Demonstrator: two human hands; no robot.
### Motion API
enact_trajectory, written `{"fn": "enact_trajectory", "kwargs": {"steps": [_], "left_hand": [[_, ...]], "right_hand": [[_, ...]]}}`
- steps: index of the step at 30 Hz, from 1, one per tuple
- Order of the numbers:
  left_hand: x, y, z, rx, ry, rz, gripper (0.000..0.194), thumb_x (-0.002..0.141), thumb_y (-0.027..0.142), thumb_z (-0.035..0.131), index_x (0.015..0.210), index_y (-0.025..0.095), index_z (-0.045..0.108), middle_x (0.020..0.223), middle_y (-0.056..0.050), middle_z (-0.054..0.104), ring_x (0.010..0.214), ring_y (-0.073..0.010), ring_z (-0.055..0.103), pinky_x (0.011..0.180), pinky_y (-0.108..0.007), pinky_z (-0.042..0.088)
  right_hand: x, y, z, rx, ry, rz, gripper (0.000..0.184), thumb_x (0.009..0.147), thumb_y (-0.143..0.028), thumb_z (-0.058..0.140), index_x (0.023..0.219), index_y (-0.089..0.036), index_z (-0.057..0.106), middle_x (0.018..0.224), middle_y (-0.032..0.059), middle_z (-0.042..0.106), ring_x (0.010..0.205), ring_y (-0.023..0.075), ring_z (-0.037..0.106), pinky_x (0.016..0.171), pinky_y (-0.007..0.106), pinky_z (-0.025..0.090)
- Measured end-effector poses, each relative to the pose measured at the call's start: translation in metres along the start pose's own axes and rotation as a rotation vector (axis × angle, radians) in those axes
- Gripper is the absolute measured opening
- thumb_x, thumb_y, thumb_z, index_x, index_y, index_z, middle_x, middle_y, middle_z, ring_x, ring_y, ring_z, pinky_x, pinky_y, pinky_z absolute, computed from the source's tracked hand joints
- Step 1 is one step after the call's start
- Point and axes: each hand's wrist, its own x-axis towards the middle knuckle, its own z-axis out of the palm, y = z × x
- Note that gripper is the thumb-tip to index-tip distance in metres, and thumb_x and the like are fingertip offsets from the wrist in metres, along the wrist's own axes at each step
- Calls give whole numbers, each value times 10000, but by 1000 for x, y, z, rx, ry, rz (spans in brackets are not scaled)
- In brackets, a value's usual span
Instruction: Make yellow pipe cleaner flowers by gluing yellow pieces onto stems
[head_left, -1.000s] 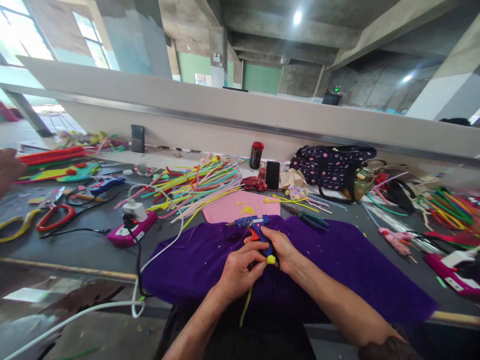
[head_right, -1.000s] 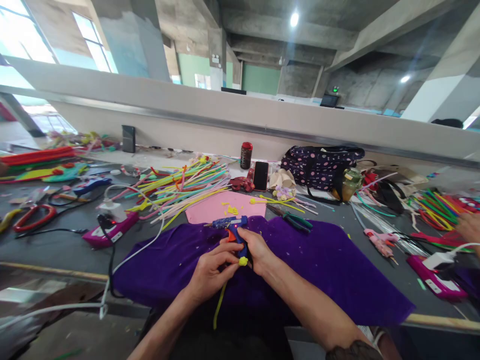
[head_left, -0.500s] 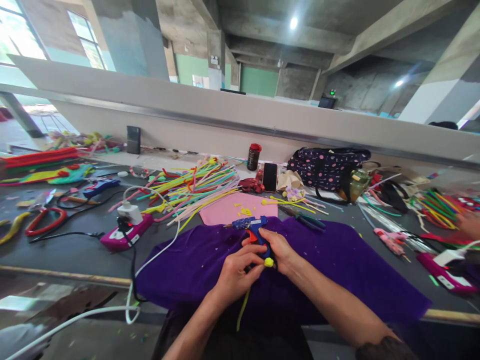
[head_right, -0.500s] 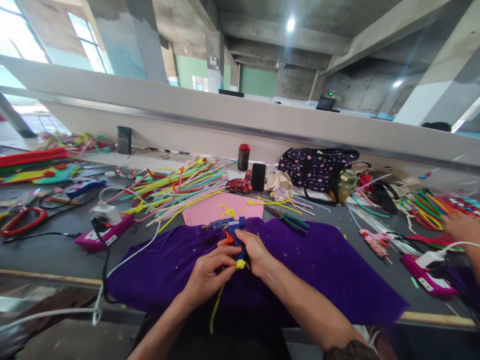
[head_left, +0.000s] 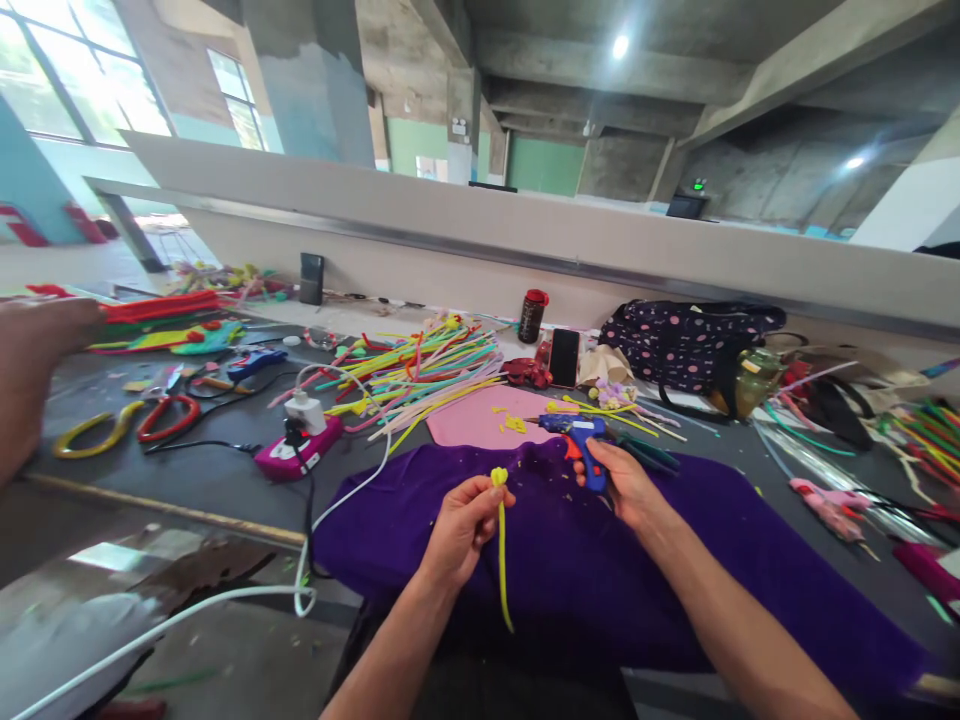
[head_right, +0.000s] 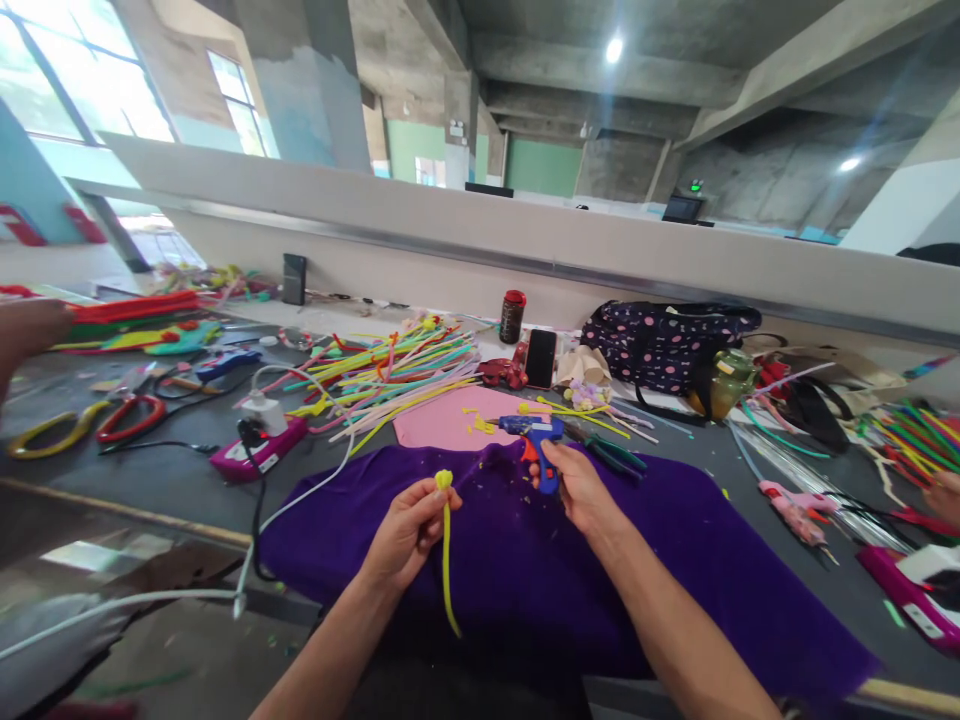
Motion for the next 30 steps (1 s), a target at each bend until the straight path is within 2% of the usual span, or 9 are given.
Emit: {"fn": "enact_trajectory", "kwargs": {"steps": [8, 12, 15, 17, 18, 21, 24, 27, 30], "left_hand": [[-6, 5, 4, -89, -43, -34, 193, 685, 299, 647, 654, 116, 596, 565, 14, 560, 382, -2, 314, 352, -143, 162], [-15, 15, 3, -125, -64, -59, 203, 674, 302, 655, 634, 118, 580, 533, 15, 534, 389, -14, 332, 358, -152, 163], [-24, 27, -2, -153, -113, -31, 191, 653, 296, 671, 670, 129, 579, 570, -3, 573, 419, -35, 389, 386, -168, 205], [-31, 35, -4, -162, -177, -9, 196, 646, 293, 677, 667, 127, 575, 556, -7, 567, 443, -50, 419, 421, -180, 245], [-35, 39, -5, -166, -210, -2, 195, 647, 286, 677, 659, 123, 570, 553, -12, 562, 461, -58, 435, 438, -185, 261], [-46, 44, -3, -175, -315, -32, 169, 686, 264, 641, 679, 110, 574, 560, -23, 544, 503, -78, 454, 457, -196, 279], [-55, 41, -1, -208, -380, -78, 173, 713, 267, 608, 658, 109, 564, 551, -25, 528, 503, -88, 455, 444, -201, 272], [-60, 34, -3, -238, -359, -127, 164, 712, 263, 613, 667, 111, 570, 560, -20, 535, 484, -75, 446, 446, -195, 278], [-60, 27, -10, -245, -279, -143, 148, 694, 252, 640, 687, 119, 577, 566, -4, 541, 474, -60, 440, 462, -186, 287]], "right_hand": [[-6, 16, -25, -163, 22, 75, 209, 711, -263, 666, 882, -149, 626, 809, 69, 676, 616, 152, 638, 466, 216, 498], [2, 15, -35, -555, 41, 45, 285, 748, -384, 591, 921, -159, 616, 758, 56, 673, 594, 164, 621, 449, 225, 453], [-3, 3, -41, -974, 194, -82, 375, 718, -439, 581, 963, -159, 615, 698, 61, 665, 609, 209, 617, 488, 276, 455], [-17, -9, -34, -1204, 301, -260, 377, 678, -442, 610, 938, -171, 638, 728, 67, 666, 683, 234, 617, 582, 311, 467], [-26, -16, -25, -1228, 283, -350, 363, 689, -435, 600, 947, -183, 638, 780, 61, 664, 706, 226, 615, 629, 317, 466], [-59, -33, 17, -1007, -92, -314, 306, 782, -387, 529, 1007, -194, 604, 869, 53, 647, 703, 177, 609, 596, 269, 467], [-76, -38, 66, -806, -419, -261, 320, 761, -328, 587, 1053, -199, 566, 873, 41, 608, 699, 151, 583, 567, 238, 461], [-73, -31, 100, -727, -586, -295, 432, 713, -274, 647, 1121, -226, 512, 923, 26, 562, 690, 128, 560, 593, 239, 461], [-63, -21, 113, -764, -653, -315, 421, 707, -259, 654, 1103, -223, 514, 883, 16, 554, 670, 124, 557, 582, 239, 452]]}}
